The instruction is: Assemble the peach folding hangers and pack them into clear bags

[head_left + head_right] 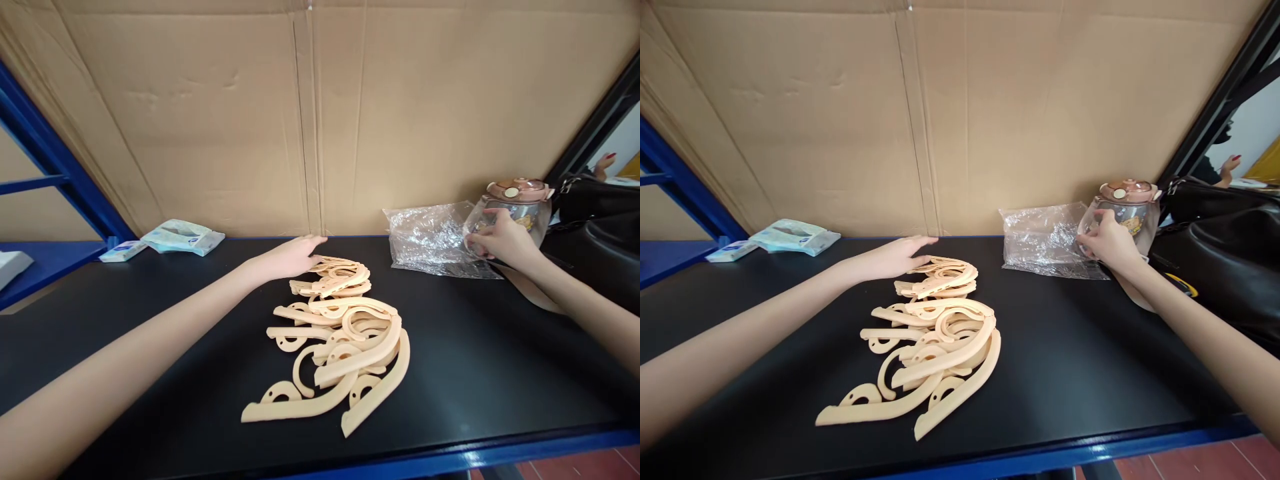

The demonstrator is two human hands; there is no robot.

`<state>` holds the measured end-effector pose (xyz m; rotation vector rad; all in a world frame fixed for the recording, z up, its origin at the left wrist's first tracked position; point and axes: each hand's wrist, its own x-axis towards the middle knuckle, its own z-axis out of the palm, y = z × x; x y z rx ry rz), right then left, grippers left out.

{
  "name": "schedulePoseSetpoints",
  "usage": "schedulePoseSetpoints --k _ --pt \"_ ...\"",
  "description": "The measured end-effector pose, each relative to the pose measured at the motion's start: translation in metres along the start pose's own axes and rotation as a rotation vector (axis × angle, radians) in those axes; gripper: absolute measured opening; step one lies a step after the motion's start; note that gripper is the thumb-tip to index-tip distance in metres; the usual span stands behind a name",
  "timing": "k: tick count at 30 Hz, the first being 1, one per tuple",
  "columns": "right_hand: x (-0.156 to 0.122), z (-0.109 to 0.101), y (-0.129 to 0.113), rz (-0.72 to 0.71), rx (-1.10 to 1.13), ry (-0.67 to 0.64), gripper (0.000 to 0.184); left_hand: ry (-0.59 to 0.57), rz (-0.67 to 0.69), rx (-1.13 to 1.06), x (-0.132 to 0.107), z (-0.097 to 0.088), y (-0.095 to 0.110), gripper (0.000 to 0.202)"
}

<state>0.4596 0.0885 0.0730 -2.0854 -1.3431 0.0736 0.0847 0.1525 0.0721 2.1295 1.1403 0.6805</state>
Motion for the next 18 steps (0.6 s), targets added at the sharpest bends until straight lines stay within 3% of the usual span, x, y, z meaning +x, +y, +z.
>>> schedulePoseSetpoints --k 5,8,11,13,18 --pt "-0.012 0.008 -0.006 -0.152 -0.436 0.127 0.026 -0.144 0.030 0.179 0.000 -0.003 -0.016 0.017" --pt "-0.025 0.015 -0.030 -0.354 -0.529 0.141 0.027 -0.124 0.027 0.225 0.002 -0.002 -0.021 0.022" --pt "-0.040 0.028 -0.066 -0.572 -0.507 0.030 0.028 -0.079 0.009 0.226 0.007 -0.002 -0.028 0.027" --pt "-0.049 0.044 -0.091 -0.788 -0.305 -0.179 0.031 -0.089 -0.011 0.204 0.014 -0.003 -0.034 0.028" --pt "-0.049 0.100 -0.135 -0.858 -0.168 -0.353 0.028 -0.181 -0.077 0.058 0.031 -0.002 -0.044 0.027"
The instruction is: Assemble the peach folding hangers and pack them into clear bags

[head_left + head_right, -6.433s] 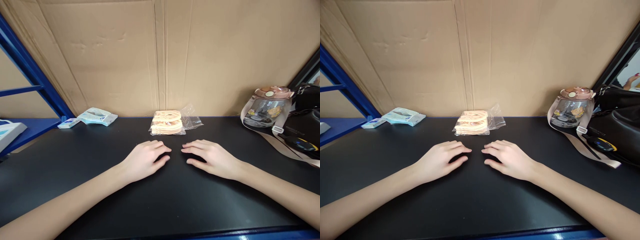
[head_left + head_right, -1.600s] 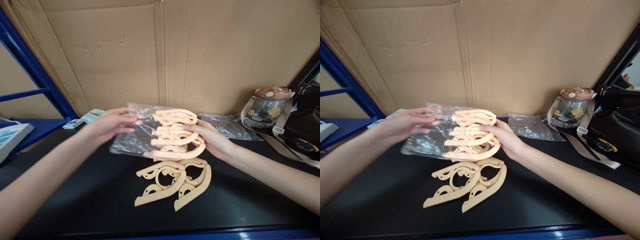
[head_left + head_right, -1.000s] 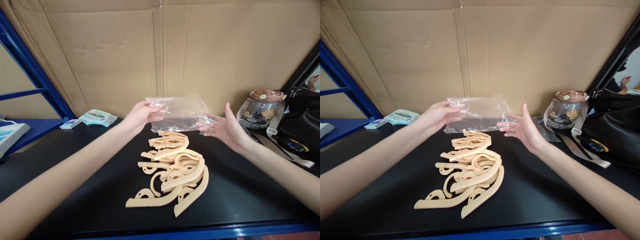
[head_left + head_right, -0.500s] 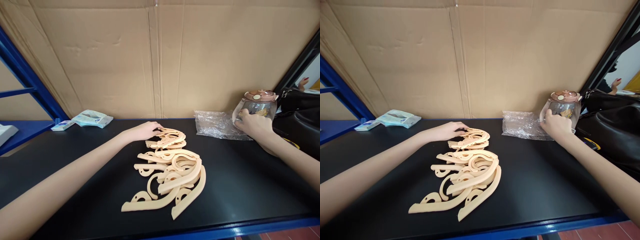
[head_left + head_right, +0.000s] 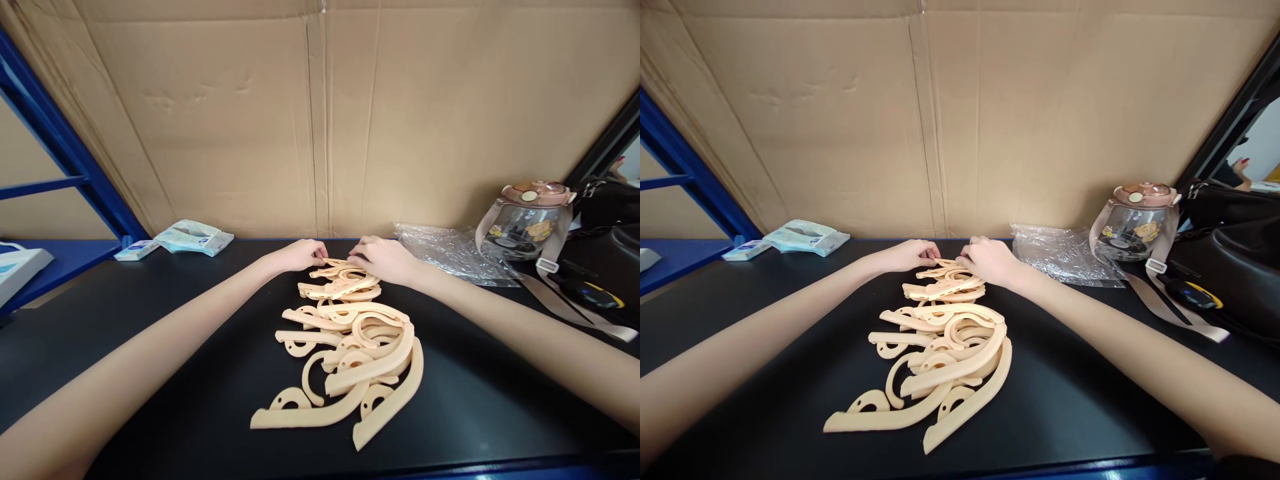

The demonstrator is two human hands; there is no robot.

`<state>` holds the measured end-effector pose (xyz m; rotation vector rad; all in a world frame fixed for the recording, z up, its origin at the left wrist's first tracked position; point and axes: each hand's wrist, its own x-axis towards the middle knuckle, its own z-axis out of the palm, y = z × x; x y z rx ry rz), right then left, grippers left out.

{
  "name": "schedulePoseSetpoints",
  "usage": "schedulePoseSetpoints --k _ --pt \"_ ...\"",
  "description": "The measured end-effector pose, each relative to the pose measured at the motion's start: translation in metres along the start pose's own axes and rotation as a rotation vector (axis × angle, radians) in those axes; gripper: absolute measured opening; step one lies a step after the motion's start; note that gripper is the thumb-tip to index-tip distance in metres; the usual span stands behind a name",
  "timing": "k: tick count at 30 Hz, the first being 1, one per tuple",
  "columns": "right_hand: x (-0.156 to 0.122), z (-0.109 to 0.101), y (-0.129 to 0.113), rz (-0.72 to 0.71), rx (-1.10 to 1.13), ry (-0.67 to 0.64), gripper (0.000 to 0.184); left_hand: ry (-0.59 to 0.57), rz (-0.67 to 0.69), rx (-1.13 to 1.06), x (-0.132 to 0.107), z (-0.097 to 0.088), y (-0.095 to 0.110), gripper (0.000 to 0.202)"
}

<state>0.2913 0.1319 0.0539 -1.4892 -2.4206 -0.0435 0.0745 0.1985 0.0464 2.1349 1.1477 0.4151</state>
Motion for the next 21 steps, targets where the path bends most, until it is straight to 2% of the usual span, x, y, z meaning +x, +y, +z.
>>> schedulePoseSetpoints --k 3,5,9,11,15,17,21 --pt "0.026 0.014 0.005 0.028 0.127 -0.035 0.021 0.014 -0.021 -0.142 0.003 0.001 0.003 0.029" --pt "0.040 0.014 0.012 0.052 0.221 -0.025 0.025 0.066 -0.026 -0.262 0.003 0.002 0.008 0.029" --pt "0.057 0.000 0.022 0.069 0.348 0.086 0.039 0.198 0.005 -0.505 0.009 0.005 0.022 0.030" --pt "0.062 -0.010 0.025 0.066 0.353 0.144 0.039 0.259 0.020 -0.581 0.016 0.003 0.029 0.027" --pt "0.064 -0.029 0.027 0.049 0.255 0.282 0.028 0.401 0.052 -0.653 0.027 -0.005 0.041 0.023" --pt "0.064 -0.036 0.026 0.012 0.133 0.334 0.026 0.420 0.080 -0.666 0.028 -0.009 0.047 0.023" --pt "0.066 -0.036 0.018 -0.109 -0.178 0.267 0.026 0.371 0.091 -0.640 0.022 -0.008 0.056 0.033"
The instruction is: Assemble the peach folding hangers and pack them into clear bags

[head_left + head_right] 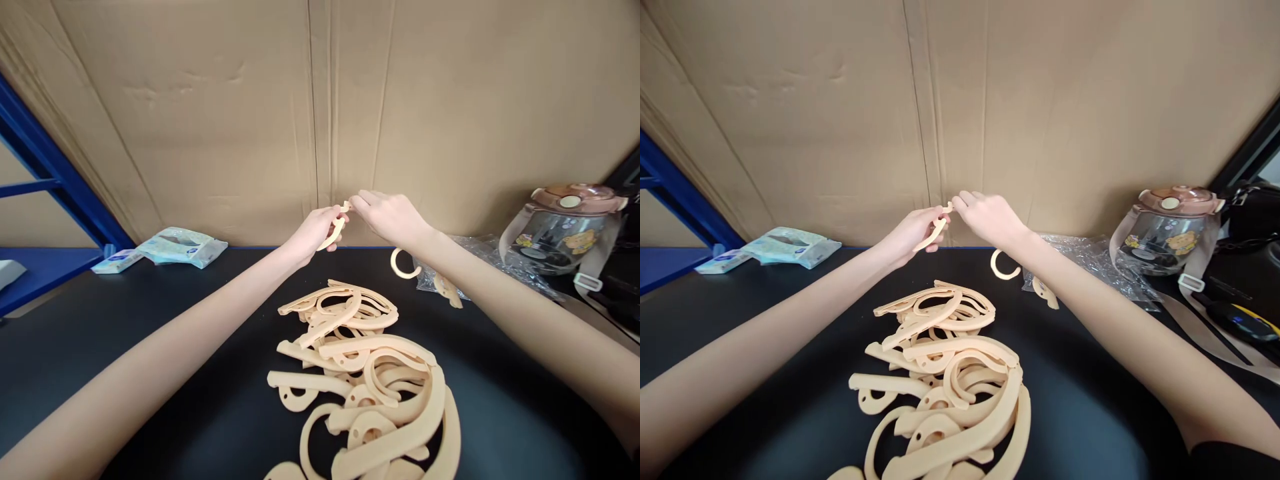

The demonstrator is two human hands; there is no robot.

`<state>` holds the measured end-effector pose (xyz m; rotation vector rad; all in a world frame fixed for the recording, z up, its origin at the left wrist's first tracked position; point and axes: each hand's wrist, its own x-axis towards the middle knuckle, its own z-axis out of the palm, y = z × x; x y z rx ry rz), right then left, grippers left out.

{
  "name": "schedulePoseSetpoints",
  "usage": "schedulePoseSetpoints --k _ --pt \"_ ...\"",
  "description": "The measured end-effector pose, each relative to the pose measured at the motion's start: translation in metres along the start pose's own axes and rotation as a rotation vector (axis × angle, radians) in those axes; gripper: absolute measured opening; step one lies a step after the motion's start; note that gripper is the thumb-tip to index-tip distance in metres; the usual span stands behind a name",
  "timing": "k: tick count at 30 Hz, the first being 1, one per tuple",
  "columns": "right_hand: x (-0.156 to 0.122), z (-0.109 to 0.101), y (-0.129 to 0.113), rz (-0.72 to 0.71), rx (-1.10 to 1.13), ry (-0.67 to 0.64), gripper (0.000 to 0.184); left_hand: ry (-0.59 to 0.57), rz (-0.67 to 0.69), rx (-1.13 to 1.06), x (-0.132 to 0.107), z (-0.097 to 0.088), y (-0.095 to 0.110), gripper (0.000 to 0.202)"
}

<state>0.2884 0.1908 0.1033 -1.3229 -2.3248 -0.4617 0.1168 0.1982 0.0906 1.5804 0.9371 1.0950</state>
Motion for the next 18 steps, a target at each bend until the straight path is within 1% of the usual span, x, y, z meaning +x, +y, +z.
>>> schedulePoseSetpoints --k 2,4,6,8,11,13,15,16,17,18 --pt "0.002 0.005 -0.003 -0.009 0.005 -0.031 0.025 0.013 -0.008 0.050 -0.004 0.003 -0.001 0.034" --pt "0.004 0.009 -0.002 0.026 0.066 -0.037 0.024 0.046 -0.012 0.122 -0.008 0.005 -0.006 0.031" --pt "0.007 0.011 0.004 0.088 0.146 -0.028 0.020 0.076 -0.025 0.201 -0.008 0.004 -0.014 0.024" --pt "0.009 0.009 0.014 0.174 0.243 0.009 0.020 0.085 -0.065 0.272 -0.007 -0.001 -0.023 0.023" --pt "0.010 0.002 0.028 0.296 0.384 0.078 0.030 0.079 -0.174 0.342 -0.002 -0.016 -0.037 0.028" --pt "0.010 0.000 0.031 0.385 0.533 0.149 0.030 0.090 -0.232 0.353 0.001 -0.027 -0.044 0.028" --pt "0.012 -0.002 0.030 0.484 0.716 0.247 0.022 0.100 -0.249 0.319 0.002 -0.033 -0.045 0.030" --pt "0.013 -0.002 0.029 0.532 0.804 0.300 0.019 0.096 -0.248 0.285 0.002 -0.033 -0.044 0.030" --pt "0.014 -0.001 0.028 0.580 0.897 0.365 0.022 0.081 -0.245 0.241 0.001 -0.031 -0.042 0.030" --pt "0.016 -0.001 0.027 0.624 0.976 0.435 0.026 0.047 -0.247 0.185 0.000 -0.028 -0.039 0.035"
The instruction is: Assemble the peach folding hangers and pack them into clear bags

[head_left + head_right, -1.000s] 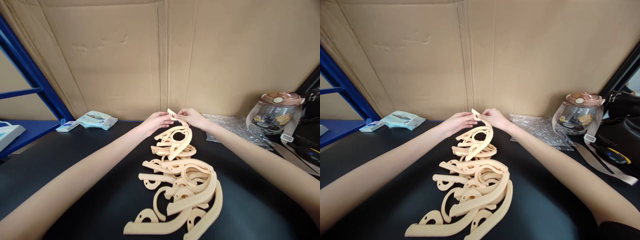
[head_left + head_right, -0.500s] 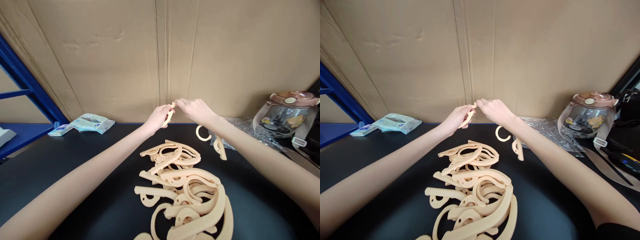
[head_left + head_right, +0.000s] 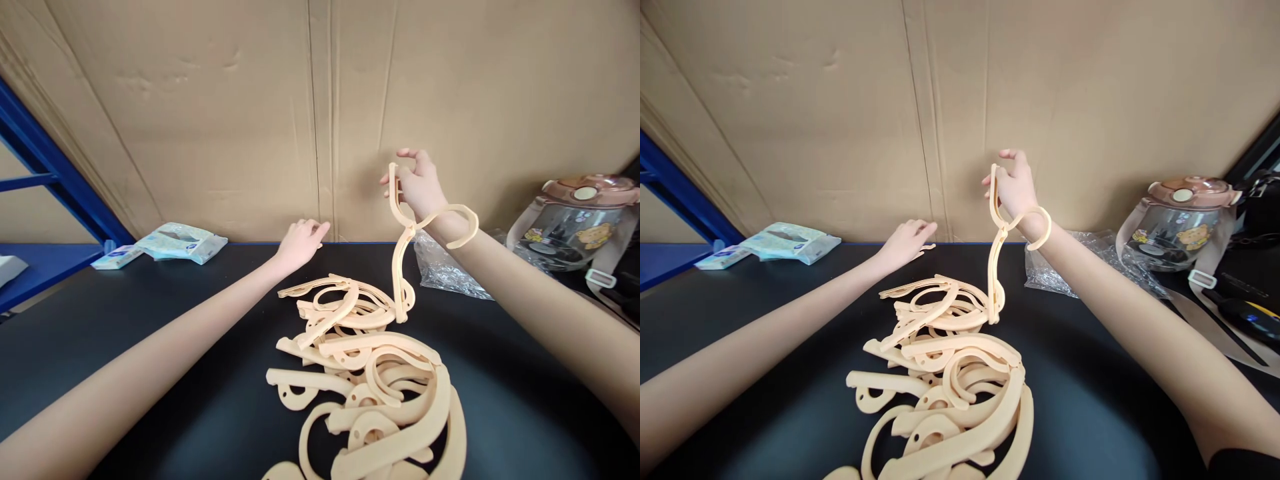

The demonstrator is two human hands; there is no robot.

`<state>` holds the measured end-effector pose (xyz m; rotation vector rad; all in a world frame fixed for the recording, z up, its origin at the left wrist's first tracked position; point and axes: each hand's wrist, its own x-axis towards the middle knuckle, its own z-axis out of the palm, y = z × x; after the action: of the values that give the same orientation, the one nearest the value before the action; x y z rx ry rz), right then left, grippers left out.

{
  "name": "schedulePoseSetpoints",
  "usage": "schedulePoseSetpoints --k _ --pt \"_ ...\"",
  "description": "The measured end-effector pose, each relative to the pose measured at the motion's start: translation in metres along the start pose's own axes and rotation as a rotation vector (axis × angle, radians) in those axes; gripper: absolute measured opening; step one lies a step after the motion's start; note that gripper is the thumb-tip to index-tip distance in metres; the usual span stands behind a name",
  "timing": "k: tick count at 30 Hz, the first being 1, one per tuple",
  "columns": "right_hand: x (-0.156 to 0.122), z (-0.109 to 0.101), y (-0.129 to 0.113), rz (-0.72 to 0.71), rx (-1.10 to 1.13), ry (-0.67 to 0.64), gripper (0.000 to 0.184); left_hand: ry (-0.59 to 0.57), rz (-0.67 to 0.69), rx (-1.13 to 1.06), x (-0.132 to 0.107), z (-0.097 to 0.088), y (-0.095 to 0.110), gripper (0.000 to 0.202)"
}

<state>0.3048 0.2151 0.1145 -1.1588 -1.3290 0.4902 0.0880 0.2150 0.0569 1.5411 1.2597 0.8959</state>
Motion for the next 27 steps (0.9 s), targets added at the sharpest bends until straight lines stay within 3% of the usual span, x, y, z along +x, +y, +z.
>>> schedulePoseSetpoints --k 3,5,7,9,12,16,20,23,27 --pt "0.002 0.003 0.001 0.053 0.232 0.176 0.029 -0.233 -0.040 -0.175 -0.009 0.013 0.013 0.064" --pt "0.004 0.004 0.004 0.061 0.347 0.240 0.027 -0.385 -0.071 -0.289 -0.015 0.022 0.020 0.067" --pt "0.003 0.005 0.009 0.044 0.403 0.232 0.025 -0.463 -0.078 -0.389 -0.020 0.028 0.025 0.066" --pt "0.002 0.007 0.015 0.005 0.384 0.212 0.022 -0.485 -0.081 -0.501 -0.025 0.029 0.030 0.059" --pt "-0.001 0.008 0.024 -0.110 0.216 0.206 0.019 -0.451 -0.082 -0.606 -0.030 0.027 0.038 0.031" --pt "-0.003 0.000 0.030 -0.371 -0.304 0.162 0.021 -0.312 -0.077 -0.598 -0.029 0.020 0.045 0.011" --pt "-0.003 -0.010 0.026 -0.459 -0.685 -0.135 0.033 -0.208 -0.121 -0.550 -0.023 0.011 0.046 0.021" --pt "-0.003 -0.014 0.021 -0.451 -0.716 -0.392 0.033 -0.180 -0.170 -0.489 -0.017 0.003 0.042 0.026" --pt "-0.014 -0.010 0.011 -0.487 -0.773 -0.612 0.025 -0.171 -0.188 -0.422 -0.011 -0.002 0.035 0.022"
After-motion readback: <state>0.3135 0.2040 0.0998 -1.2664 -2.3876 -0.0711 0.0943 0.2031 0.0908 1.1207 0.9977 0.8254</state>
